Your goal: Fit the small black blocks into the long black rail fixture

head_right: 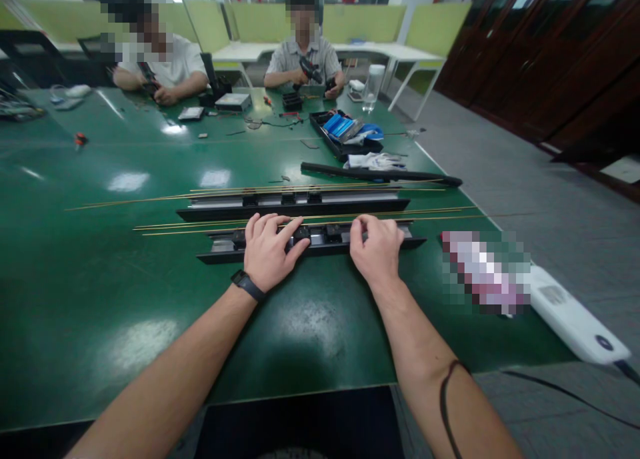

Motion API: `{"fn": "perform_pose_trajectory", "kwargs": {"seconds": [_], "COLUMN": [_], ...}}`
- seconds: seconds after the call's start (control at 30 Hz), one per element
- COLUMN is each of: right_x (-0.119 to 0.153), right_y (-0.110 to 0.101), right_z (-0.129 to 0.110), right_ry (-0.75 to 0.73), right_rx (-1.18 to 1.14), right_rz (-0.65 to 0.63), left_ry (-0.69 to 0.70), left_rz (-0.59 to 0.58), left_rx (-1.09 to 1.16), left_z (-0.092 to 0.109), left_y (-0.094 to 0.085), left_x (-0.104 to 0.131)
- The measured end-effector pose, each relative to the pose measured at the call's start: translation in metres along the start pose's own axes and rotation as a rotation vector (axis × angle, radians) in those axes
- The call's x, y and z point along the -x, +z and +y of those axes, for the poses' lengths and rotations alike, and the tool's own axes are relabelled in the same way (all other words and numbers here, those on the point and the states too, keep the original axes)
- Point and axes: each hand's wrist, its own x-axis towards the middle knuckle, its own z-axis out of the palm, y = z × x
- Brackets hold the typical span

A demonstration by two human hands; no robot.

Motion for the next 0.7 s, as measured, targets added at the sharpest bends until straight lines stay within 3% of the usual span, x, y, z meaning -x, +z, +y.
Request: {"fn": "perform_pose_trajectory", "kwargs": {"seconds": [0.17, 0.4, 0.7], "right_x": [0.0006, -0.0029, -0.0019], "right_y": [0.0005, 0.0003, -0.0010], "right_z": [-0.0006, 0.0051, 0.0013], "right_ry": [-0.021, 0.100, 0.074], "right_rx": [-0.025, 0.050, 0.037], "right_rz": [-0.014, 0.032, 0.021], "left_ry": [0.000, -0.003, -0.013], "left_rz": [0.000, 0.010, -0.008], "left_rx": [-0.012, 0.003, 0.024], "left_z": [-0.0007, -0.0005, 0.0000], "left_y": [0.0007, 0.0012, -0.0002], "left_x": [0.0000, 0.0003, 0.0002]}}
